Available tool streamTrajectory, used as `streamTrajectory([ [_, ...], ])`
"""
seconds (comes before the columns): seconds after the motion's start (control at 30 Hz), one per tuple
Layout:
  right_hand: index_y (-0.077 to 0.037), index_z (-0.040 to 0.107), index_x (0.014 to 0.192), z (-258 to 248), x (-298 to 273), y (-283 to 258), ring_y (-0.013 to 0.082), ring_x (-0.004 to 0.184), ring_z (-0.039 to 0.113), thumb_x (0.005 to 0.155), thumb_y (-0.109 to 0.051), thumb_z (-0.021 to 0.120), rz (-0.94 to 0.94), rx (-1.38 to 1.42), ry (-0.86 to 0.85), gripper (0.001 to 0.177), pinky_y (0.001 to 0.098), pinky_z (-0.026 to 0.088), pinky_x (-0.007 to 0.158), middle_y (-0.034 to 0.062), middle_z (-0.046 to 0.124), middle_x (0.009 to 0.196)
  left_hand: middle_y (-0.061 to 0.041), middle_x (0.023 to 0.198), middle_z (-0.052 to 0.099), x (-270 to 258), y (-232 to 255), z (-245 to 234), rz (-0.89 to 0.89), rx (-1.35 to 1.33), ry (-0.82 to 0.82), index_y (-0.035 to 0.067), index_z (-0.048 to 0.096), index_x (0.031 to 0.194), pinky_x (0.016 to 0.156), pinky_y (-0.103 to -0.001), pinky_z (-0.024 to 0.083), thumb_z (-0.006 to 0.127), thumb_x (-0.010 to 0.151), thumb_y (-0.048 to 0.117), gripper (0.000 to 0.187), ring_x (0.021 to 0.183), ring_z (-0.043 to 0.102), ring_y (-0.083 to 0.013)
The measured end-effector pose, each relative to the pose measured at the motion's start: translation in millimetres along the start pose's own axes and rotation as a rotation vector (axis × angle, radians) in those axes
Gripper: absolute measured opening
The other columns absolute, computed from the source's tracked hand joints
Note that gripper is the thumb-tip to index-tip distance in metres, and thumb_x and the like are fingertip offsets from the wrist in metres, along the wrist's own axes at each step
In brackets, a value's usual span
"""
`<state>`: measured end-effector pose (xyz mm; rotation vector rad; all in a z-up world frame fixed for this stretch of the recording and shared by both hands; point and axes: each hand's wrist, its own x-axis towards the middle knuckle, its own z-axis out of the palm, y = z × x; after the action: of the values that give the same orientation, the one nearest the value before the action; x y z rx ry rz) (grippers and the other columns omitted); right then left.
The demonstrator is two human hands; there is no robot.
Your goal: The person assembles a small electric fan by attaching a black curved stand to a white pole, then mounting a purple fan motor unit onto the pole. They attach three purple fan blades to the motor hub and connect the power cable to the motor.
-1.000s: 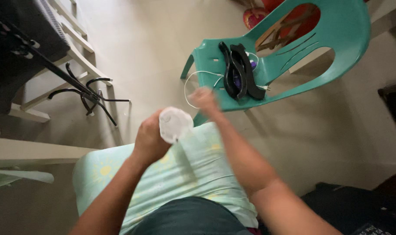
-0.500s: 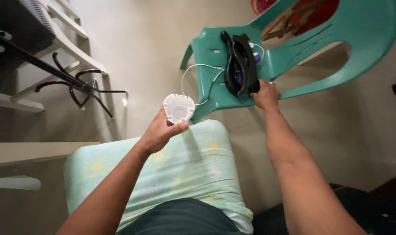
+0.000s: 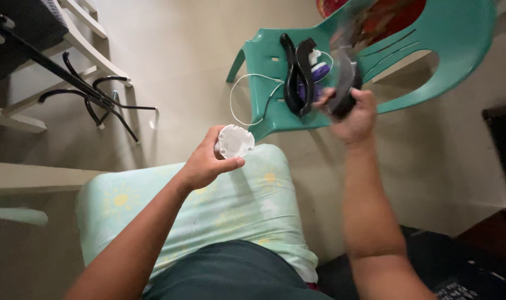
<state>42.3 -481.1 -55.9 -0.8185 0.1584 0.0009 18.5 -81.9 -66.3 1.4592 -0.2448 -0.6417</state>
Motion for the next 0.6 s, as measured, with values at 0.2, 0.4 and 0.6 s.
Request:
streamTrajectory([
  [0.2, 0.005, 0.057, 0.138, 126, -24, 87, 0.0333, 0.104, 0.067, 0.103, -0.047, 0.062, 0.186, 0.196, -0.239, 0.063, 0.0566, 0.051, 0.105, 0.0182, 0.067, 0.11, -0.013, 0.125, 0.062, -24, 1, -6, 0.043, 0.07, 0.066, 0.008, 0.041, 0.147, 0.091, -0.033, 0.053, 0.079, 0.074, 0.02, 0.083, 0.108, 0.064, -0.02],
  [0.4, 0.003, 0.054, 0.141, 158, -22, 120, 0.0322, 0.114, 0.064, 0.083, -0.01, 0.059, 0.23, 0.152, -0.338, 0.06, 0.0504, 0.051, 0.108, 0.0178, 0.066, 0.119, -0.008, 0.105, 0.069, -46, 3, -19, -0.103, -0.14, 0.09, 0.013, 0.048, 0.14, 0.062, -0.029, 0.055, 0.076, 0.078, 0.024, 0.068, 0.074, 0.069, -0.0146],
  [0.6, -0.007, 0.054, 0.123, 154, -17, 137, 0.0346, 0.121, 0.06, 0.068, 0.015, 0.05, 0.214, 0.077, -0.373, 0.059, 0.0508, 0.048, 0.114, 0.0145, 0.062, 0.121, -0.006, 0.093, 0.069, -56, 18, -28, -0.104, -0.105, 0.133, 0.009, 0.057, 0.125, 0.057, -0.028, 0.054, 0.085, 0.074, 0.026, 0.061, 0.066, 0.065, -0.0139],
])
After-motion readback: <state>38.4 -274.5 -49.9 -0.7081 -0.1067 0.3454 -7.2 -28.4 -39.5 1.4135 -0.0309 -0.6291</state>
